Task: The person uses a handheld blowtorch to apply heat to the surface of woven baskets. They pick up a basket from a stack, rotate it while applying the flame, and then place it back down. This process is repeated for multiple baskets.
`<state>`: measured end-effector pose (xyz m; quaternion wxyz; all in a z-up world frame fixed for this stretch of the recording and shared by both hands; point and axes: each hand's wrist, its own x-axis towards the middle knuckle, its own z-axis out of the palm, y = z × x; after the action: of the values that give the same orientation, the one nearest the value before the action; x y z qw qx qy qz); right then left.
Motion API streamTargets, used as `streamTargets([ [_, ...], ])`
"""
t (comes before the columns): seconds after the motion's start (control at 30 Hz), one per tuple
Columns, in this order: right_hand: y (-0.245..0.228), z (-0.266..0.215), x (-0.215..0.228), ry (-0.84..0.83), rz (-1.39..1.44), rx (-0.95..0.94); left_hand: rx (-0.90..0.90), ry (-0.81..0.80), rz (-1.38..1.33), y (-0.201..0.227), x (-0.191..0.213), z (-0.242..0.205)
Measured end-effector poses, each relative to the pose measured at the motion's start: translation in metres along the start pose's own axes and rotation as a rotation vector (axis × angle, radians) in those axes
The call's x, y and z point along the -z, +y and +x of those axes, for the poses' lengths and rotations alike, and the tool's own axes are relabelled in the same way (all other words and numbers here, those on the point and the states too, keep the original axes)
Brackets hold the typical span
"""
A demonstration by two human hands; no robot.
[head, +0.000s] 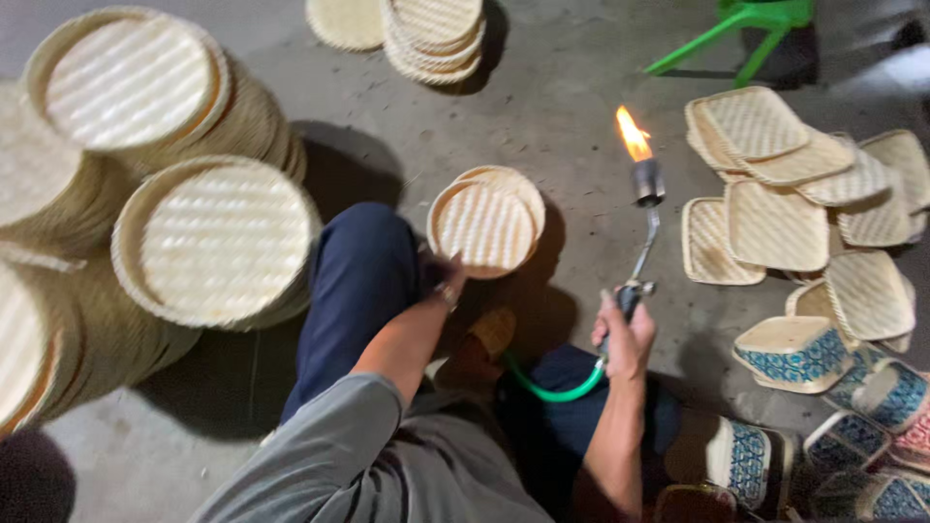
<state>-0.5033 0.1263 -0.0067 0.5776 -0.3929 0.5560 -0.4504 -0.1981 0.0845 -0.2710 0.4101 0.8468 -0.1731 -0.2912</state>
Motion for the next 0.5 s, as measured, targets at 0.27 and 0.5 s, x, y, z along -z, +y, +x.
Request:
streamTargets([
  [0.27,0.025,0.009,0.007,0.004,0.019,-0.038,0.342,-0.045,-0.14,-0.016,0.008,-0.011],
  [0.5,0.022,0.01,-0.003,-0.05,-0.071,-0.066,0.247,-0.011,-0.389,-0.008,-0.004,-0.012],
])
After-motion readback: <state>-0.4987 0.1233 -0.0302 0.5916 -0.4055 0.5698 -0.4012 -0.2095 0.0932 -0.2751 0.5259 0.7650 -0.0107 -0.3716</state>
